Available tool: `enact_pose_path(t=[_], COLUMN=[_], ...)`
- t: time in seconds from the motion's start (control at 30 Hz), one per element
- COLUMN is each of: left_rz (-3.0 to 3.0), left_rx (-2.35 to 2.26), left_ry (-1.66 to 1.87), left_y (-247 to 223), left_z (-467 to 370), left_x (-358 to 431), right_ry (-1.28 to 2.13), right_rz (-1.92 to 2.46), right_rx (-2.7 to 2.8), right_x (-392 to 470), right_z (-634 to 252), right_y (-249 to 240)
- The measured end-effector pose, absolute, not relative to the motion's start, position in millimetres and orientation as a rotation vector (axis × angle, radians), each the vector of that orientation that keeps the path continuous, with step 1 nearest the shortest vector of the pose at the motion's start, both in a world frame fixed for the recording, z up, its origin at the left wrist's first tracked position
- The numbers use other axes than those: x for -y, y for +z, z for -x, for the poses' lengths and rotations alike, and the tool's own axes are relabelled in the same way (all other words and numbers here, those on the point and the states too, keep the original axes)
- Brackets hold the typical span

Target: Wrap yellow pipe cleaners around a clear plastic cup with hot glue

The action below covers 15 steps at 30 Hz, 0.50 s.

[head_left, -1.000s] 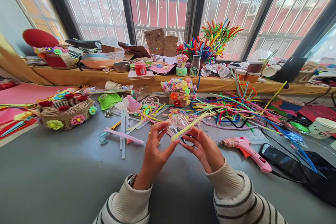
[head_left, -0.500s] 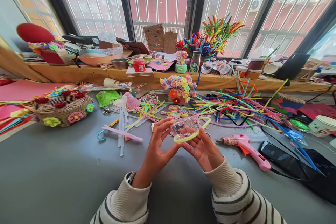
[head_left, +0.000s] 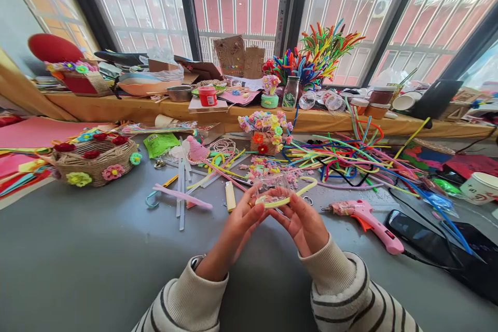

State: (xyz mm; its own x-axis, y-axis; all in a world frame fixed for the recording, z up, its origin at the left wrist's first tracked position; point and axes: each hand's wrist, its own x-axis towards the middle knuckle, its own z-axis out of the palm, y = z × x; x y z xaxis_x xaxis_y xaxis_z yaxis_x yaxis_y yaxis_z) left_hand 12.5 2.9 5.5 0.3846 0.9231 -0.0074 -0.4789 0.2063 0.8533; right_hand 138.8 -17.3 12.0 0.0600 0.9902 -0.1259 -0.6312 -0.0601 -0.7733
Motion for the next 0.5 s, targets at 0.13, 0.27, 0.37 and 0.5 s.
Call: enact_pose_path(t=[0.13, 0.27, 0.37, 0.5], left_rz=[-0.844, -0.834, -0.846, -0.859], left_rx=[-0.589, -0.589, -0.604, -0.605], left_ry=[1.040, 1.034, 1.039, 1.052], left_y=[13, 17, 18, 17], left_z=[-11, -11, -12, -12], left_x=[0, 1, 2, 2], right_ry=[1.435, 1.429, 1.435, 1.431], right_rz=[0.823, 0.818, 0.810, 0.817], right_rx=[0.604, 0.600, 0.597, 0.614], right_x=[18, 18, 18, 18], right_z=[-138, -138, -138, -138], right_y=[12, 12, 13, 13])
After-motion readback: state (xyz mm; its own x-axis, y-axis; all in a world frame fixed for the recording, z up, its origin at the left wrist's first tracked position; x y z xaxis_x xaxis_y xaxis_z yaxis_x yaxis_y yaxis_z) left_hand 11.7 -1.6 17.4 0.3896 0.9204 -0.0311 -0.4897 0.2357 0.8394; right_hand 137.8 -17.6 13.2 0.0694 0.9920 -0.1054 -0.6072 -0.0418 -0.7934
